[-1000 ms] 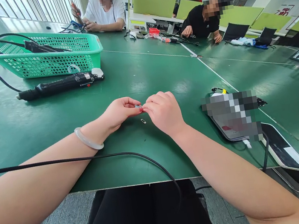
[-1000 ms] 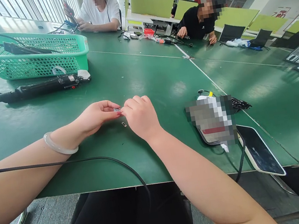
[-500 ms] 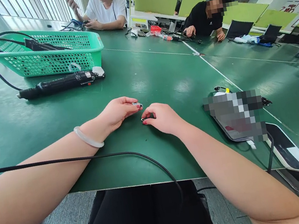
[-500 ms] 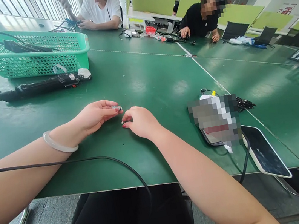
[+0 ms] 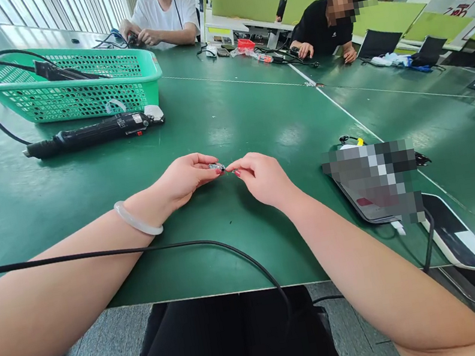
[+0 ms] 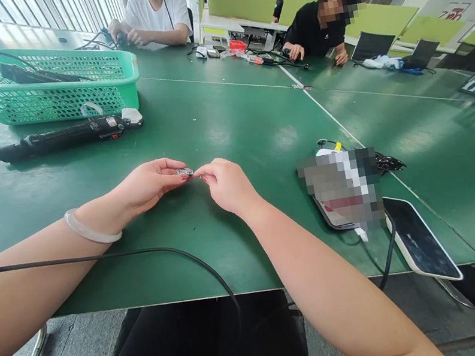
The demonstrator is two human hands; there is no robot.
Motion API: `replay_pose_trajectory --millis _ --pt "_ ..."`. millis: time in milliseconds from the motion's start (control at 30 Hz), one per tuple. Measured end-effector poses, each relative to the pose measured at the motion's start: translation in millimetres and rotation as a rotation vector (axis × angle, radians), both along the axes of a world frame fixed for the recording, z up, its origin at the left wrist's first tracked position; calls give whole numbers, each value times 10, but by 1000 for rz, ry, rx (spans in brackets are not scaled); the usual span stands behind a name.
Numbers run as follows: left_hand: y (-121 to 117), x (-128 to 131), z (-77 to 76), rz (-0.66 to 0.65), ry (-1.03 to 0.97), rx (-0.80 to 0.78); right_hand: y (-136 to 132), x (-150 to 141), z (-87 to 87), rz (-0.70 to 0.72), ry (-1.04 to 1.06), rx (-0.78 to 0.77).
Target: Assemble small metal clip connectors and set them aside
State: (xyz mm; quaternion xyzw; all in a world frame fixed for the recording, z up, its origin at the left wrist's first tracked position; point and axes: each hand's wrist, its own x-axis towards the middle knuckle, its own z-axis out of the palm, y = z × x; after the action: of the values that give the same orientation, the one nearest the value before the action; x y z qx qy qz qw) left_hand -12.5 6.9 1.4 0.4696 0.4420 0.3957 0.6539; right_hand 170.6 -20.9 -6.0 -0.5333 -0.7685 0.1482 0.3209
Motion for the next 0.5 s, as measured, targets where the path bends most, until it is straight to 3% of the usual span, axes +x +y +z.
replay_pose_trajectory --millis 300,500 --pt "-16 16 13 -71 33 32 2 16 27 -83 307 -84" --pt "-29 23 17 -129 18 10 -12 6 64 -96 399 -66"
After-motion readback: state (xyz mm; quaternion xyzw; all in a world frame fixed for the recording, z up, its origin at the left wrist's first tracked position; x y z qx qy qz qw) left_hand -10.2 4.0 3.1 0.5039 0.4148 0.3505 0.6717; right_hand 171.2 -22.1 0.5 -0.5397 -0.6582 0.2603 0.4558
